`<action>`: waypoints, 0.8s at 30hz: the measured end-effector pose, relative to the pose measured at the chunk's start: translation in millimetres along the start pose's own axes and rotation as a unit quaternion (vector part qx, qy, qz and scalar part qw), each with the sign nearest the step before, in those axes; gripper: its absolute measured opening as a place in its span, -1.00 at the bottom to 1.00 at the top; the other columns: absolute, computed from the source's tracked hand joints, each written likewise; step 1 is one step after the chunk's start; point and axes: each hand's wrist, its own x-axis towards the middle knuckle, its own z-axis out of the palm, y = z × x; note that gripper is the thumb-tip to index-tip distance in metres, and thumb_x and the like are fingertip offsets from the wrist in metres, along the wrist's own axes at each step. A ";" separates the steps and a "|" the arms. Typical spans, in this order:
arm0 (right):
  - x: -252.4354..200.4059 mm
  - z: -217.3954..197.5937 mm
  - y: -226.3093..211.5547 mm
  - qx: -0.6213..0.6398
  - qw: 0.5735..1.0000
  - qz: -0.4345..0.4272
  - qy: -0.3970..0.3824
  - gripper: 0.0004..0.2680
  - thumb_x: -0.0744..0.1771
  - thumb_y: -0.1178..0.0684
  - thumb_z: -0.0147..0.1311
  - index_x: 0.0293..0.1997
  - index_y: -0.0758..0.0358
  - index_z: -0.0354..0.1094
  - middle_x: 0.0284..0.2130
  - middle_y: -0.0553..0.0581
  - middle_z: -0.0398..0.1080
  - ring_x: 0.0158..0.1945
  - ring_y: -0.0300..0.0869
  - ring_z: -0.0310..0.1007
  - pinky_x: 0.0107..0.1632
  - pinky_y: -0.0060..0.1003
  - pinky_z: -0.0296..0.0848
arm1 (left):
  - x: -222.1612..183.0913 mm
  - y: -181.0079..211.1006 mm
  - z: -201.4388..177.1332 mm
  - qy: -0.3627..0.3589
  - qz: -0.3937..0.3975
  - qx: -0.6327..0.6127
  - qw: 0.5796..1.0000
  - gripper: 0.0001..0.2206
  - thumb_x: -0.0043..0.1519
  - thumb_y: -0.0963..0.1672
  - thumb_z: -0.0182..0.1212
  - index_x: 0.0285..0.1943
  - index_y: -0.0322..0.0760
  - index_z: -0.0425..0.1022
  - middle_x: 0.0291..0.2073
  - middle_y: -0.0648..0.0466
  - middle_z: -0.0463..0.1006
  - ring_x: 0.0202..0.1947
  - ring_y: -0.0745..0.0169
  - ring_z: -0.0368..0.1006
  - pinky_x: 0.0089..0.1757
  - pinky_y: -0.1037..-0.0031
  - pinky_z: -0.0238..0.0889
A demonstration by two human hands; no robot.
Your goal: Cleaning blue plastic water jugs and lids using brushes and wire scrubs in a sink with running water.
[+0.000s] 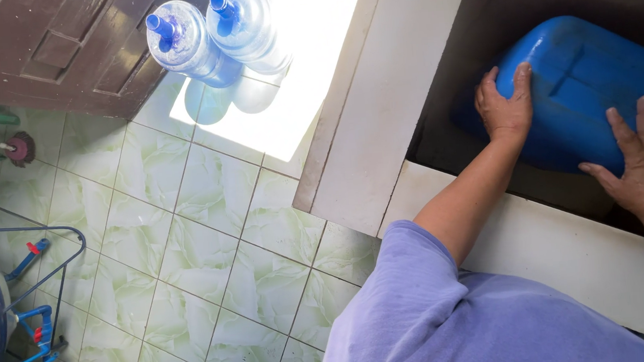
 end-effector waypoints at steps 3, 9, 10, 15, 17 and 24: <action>-1.5 7.3 1.0 -0.022 0.999 0.034 -0.015 -0.27 0.21 -0.31 0.19 0.56 -0.46 -0.19 0.64 0.15 -0.30 0.66 0.23 -0.47 0.40 0.67 -0.34 | 3.3 13.1 -9.2 -0.022 -0.019 -0.003 1.000 -0.21 0.21 0.24 0.13 0.46 -0.32 0.28 0.39 -0.26 0.26 0.44 -0.29 0.05 0.30 0.01 -0.03; -8.1 7.7 10.4 -0.013 0.998 0.059 -0.026 -0.27 0.21 -0.36 0.18 0.54 -0.60 -0.25 0.65 -0.01 -0.38 0.70 0.13 -0.50 0.41 0.69 -0.60 | 1.1 9.3 -5.5 -0.026 -0.006 0.007 1.000 -0.24 0.22 0.23 0.16 0.41 -0.35 0.33 0.32 -0.28 0.33 0.37 -0.28 0.16 0.27 0.06 0.06; -7.1 5.9 15.1 -0.013 0.999 0.030 -0.025 -0.29 0.24 -0.37 0.20 0.53 -0.60 -0.26 0.66 -0.04 -0.38 0.69 0.13 -0.50 0.41 0.69 -0.65 | -1.7 17.6 -7.0 -0.040 -0.015 0.013 0.999 -0.26 0.22 0.21 0.17 0.41 -0.35 0.30 0.33 -0.27 0.30 0.38 -0.28 0.11 0.23 0.05 0.05; -11.0 9.3 5.6 -0.007 0.997 0.074 -0.008 -0.25 0.16 -0.37 0.15 0.52 -0.59 -0.24 0.63 -0.05 -0.38 0.67 0.15 -0.49 0.36 0.71 -0.67 | 6.9 -5.1 9.7 -0.005 0.058 -0.004 0.998 -0.33 0.29 0.18 0.18 0.35 -0.39 0.38 0.26 -0.30 0.42 0.28 -0.25 0.34 0.27 0.14 0.17; -7.6 7.2 7.6 -0.011 0.998 0.063 -0.012 -0.26 0.15 -0.38 0.15 0.51 -0.57 -0.22 0.62 -0.01 -0.39 0.66 0.18 -0.50 0.33 0.71 -0.68 | 5.8 -1.3 11.3 -0.013 0.038 0.005 0.999 -0.33 0.25 0.16 0.19 0.36 -0.39 0.37 0.26 -0.30 0.40 0.26 -0.25 0.33 0.22 0.12 0.19; -7.0 -1.8 42.0 -0.017 0.996 0.080 0.025 -0.26 0.23 -0.29 0.26 0.58 -0.31 -0.14 0.62 0.19 -0.24 0.67 0.12 -0.30 0.46 0.52 -0.40 | -11.6 38.0 -11.1 -0.053 0.017 0.012 0.998 -0.27 0.21 0.17 0.19 0.40 -0.39 0.26 0.28 -0.30 0.32 0.24 -0.21 0.28 0.17 0.14 0.19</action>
